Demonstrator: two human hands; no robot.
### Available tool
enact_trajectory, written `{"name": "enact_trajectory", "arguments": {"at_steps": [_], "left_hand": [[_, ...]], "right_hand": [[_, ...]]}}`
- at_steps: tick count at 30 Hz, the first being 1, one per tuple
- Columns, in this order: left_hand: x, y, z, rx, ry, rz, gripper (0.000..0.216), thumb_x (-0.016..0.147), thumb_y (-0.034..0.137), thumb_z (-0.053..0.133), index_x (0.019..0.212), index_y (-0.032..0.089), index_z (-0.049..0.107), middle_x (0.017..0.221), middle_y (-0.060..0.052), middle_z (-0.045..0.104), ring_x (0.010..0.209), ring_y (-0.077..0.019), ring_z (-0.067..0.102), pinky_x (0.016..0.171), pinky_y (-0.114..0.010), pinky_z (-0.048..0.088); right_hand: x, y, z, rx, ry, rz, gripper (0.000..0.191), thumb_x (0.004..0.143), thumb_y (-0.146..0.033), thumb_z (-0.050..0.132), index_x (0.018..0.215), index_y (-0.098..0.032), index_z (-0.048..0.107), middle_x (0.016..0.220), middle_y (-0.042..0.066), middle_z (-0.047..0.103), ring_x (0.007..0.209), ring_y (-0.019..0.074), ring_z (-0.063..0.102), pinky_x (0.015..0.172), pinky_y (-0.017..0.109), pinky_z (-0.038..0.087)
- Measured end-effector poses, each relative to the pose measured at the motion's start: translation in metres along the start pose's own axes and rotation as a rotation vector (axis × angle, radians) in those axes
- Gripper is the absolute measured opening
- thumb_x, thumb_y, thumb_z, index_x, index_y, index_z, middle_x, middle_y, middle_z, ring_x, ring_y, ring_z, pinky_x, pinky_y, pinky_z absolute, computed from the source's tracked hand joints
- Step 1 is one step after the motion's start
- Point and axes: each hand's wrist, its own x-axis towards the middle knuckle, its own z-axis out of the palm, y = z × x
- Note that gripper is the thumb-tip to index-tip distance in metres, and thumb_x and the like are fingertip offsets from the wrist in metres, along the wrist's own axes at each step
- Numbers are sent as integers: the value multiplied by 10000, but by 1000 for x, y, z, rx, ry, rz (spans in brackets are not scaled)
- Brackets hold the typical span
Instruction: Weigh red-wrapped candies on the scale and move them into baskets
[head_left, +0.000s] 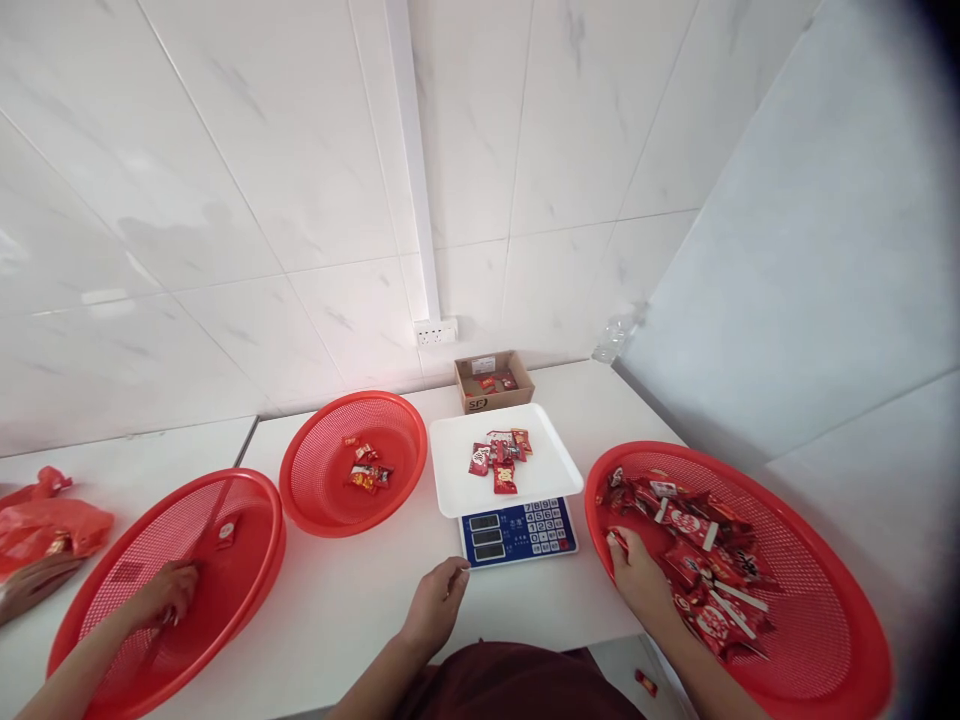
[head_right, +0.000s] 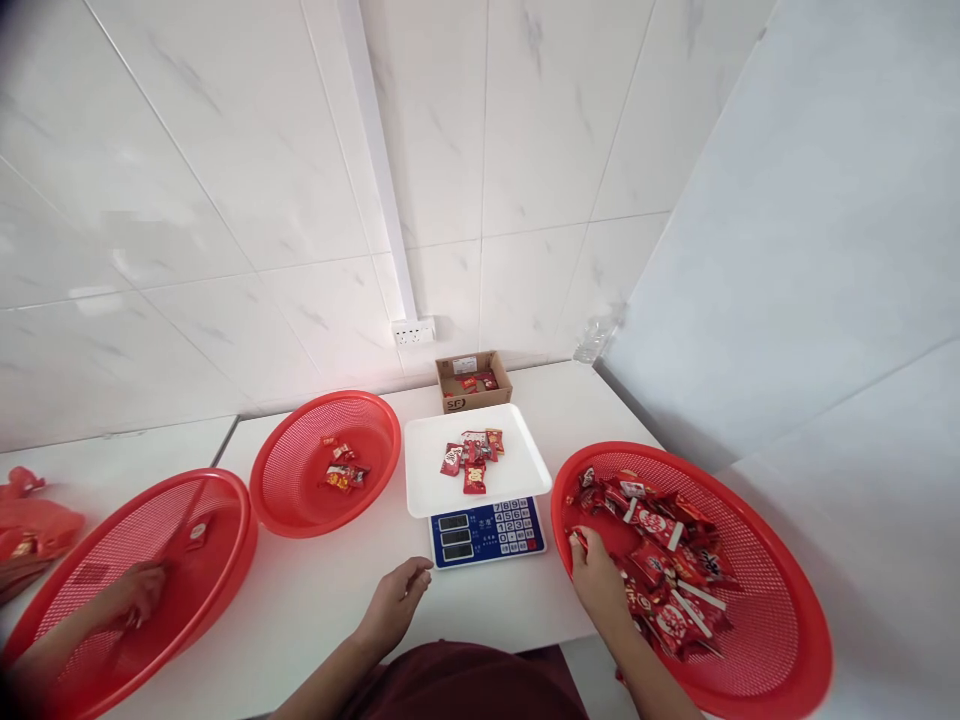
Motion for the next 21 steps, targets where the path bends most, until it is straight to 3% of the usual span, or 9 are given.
{"name": "enact_trajectory", "arguments": {"at_steps": [6,12,14,17,21], "left_hand": [[-1,2,0,13,-4,1,337,867,395,345,1015,199,576,838,-29,648,775,-163,568,736,-269,428],[0,-1,0,30,10,2,338,867,396,341,1003,199,580,821,-26,647,766,-160,570,722,-253,428],[0,-2,1,27,13,0,345,867,403,339,1006,197,579,821,-27,646,763,-159,569,716,-252,429],[0,-3,2,17,16,-3,344,865,408,345,1007,197,578,827,-28,650,766,-159,572,717,-253,432],[-1,-1,2,8,24,-14,332,861,401,355,999,203,582,847,-29,660,790,-162,583,743,-259,437]], "right_hand": [[-1,-4,-2,20,13,25,427,771,-456,294,968,-176,549,1000,147,661,876,259,624,759,367,451],[0,-19,-22,141,84,91,409,760,-548,316,822,-203,526,833,123,658,769,256,612,696,363,460],[6,-27,-26,155,120,7,385,771,-528,341,833,-201,536,860,119,656,804,255,609,735,375,464],[20,-44,-24,151,127,-256,314,806,-388,345,896,-192,574,993,116,646,953,236,590,858,377,446],[37,-75,-10,-1,-66,-500,376,816,-187,303,1029,-211,611,1257,76,556,1098,197,550,902,341,439]]}}
